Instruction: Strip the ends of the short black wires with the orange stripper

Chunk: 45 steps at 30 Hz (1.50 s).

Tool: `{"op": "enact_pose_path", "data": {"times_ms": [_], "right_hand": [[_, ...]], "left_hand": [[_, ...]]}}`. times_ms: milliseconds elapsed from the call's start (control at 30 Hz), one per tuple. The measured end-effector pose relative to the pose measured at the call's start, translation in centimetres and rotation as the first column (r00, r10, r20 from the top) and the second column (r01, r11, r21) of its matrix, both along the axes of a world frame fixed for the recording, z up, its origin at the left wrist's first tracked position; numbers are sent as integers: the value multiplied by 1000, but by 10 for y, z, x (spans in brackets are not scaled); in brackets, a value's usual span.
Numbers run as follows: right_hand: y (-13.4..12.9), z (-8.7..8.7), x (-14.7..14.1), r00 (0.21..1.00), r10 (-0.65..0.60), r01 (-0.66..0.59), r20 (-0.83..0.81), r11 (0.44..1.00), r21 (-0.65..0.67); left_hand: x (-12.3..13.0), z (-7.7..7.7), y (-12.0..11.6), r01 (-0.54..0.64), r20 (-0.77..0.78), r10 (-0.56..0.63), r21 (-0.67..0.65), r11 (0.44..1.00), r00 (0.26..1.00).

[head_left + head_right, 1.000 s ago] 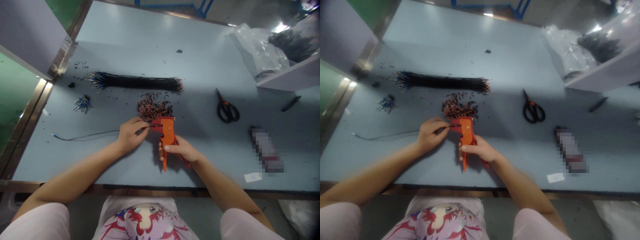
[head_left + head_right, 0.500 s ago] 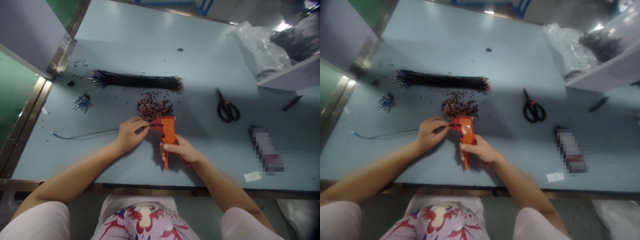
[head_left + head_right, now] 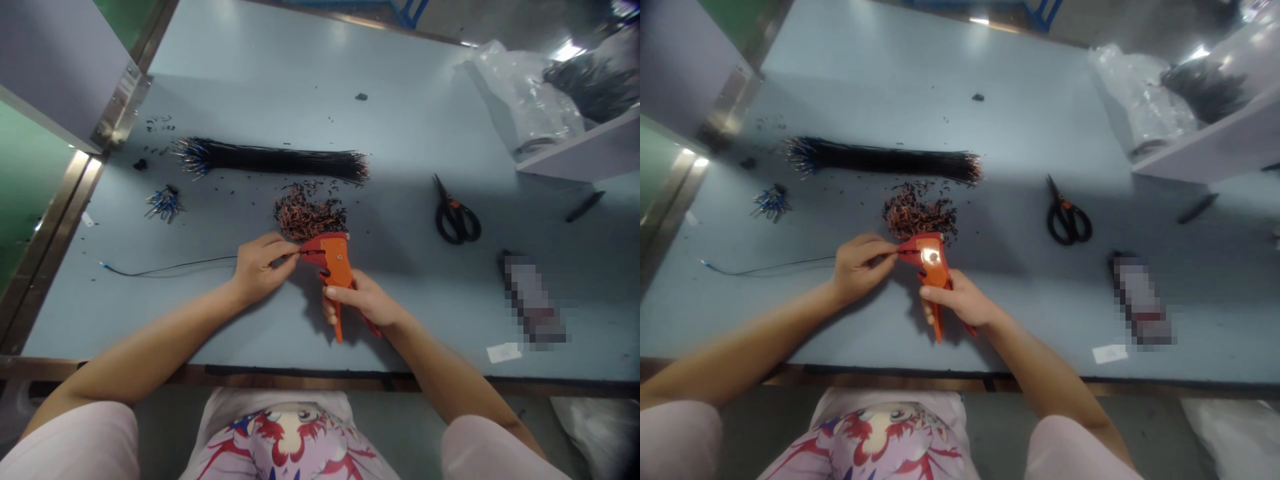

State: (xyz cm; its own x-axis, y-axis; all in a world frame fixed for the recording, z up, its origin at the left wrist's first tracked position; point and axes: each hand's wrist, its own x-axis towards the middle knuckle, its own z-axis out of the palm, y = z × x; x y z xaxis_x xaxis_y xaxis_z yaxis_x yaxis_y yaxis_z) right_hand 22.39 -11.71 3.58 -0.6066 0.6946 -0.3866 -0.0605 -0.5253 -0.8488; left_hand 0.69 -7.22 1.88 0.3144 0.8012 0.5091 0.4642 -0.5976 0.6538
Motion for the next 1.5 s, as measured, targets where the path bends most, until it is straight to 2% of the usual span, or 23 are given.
{"op": "enact_pose_path", "data": {"times_ms": [300,700,1500], "right_hand": [[-1,-1,-2,999,17,-16,-42,1000,22],[-8,2,-6,998,-56,56,6,998,-6],[-13,8,-9,997,-75,76,20,997,-12]], "left_hand": [[1,1,-1,10,1,-10,18,1000,1000],[1,8,-4,9,-49,-4,116,993,999],[1,12,-7,13,-42,-7,147,989,999]]}}
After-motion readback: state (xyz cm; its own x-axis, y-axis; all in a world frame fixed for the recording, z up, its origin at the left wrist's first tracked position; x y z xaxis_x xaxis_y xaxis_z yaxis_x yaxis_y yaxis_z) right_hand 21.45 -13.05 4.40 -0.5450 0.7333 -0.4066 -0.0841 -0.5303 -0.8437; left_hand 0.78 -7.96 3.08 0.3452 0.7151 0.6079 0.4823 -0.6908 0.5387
